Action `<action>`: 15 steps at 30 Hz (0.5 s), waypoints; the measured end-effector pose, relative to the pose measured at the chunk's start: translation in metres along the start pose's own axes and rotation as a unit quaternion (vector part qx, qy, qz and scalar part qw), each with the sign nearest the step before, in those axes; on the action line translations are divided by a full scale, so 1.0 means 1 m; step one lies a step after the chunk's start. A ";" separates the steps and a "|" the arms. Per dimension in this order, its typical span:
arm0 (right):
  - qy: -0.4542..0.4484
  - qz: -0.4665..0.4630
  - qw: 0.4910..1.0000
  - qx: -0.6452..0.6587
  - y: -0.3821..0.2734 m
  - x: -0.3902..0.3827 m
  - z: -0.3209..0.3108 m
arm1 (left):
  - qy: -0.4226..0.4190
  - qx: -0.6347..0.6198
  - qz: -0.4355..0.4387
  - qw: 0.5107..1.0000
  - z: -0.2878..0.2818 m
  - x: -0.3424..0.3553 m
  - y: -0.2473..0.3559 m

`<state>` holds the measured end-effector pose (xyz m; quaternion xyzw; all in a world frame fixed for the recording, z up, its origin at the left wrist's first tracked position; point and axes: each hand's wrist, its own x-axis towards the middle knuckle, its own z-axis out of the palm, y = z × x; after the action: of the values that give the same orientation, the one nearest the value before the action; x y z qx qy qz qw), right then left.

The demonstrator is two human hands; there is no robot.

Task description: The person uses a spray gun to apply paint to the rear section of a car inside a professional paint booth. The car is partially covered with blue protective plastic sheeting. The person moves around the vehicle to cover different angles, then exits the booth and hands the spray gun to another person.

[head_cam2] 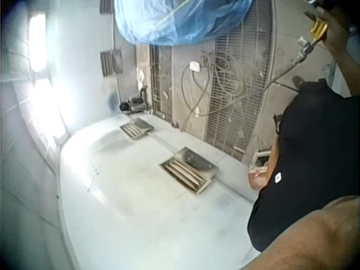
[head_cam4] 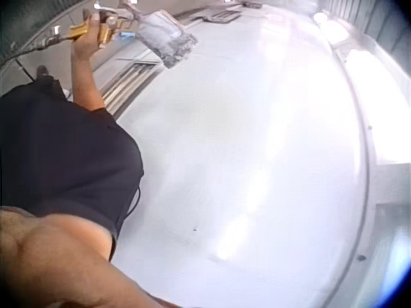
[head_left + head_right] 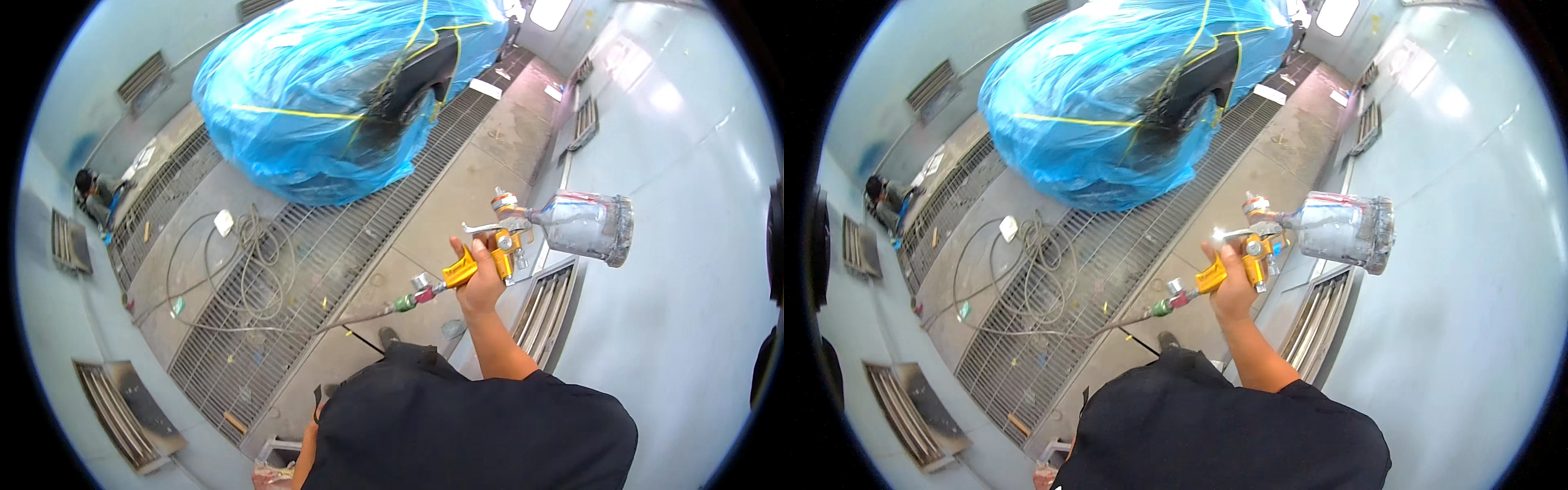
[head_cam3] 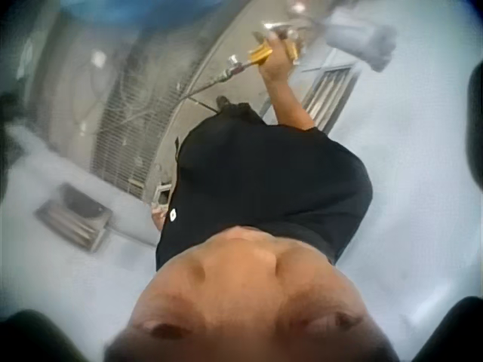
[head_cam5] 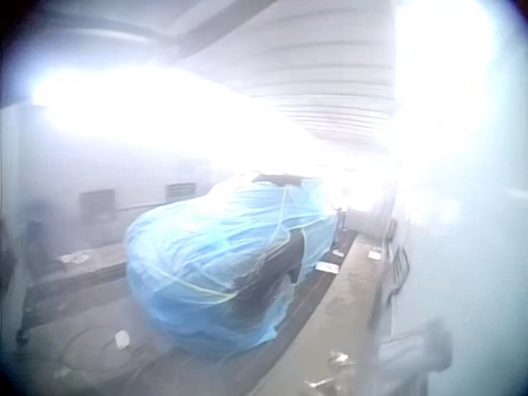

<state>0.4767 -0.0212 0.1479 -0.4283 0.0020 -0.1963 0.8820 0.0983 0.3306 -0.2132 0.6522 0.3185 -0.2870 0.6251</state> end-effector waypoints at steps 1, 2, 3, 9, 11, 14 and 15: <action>0.002 0.003 1.000 0.001 -0.004 0.010 -0.006 | -0.010 -0.013 0.004 1.000 0.006 0.012 0.014; 0.002 0.006 1.000 0.003 -0.008 0.021 -0.011 | -0.018 -0.020 0.012 1.000 0.014 0.026 0.028; -0.005 0.006 1.000 0.010 -0.012 0.029 -0.016 | -0.015 -0.022 0.023 0.999 0.021 0.035 0.039; -0.032 0.005 0.999 0.032 -0.043 0.088 -0.043 | 0.074 0.217 0.144 0.963 0.073 0.069 0.141; -0.071 0.003 0.996 0.049 -0.052 0.103 -0.053 | 0.033 0.364 0.069 0.928 0.081 0.096 0.148; -0.070 0.018 0.995 0.075 -0.062 0.119 -0.056 | 0.142 0.457 0.205 0.854 0.111 0.097 0.202; -0.091 0.019 0.992 0.083 -0.062 0.124 -0.059 | 0.149 0.413 0.291 0.850 0.129 0.079 0.261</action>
<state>0.5601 -0.1430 0.1778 -0.3694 -0.0865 -0.1396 0.9146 0.3539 0.2020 -0.1161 0.9482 0.0549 -0.0963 0.2978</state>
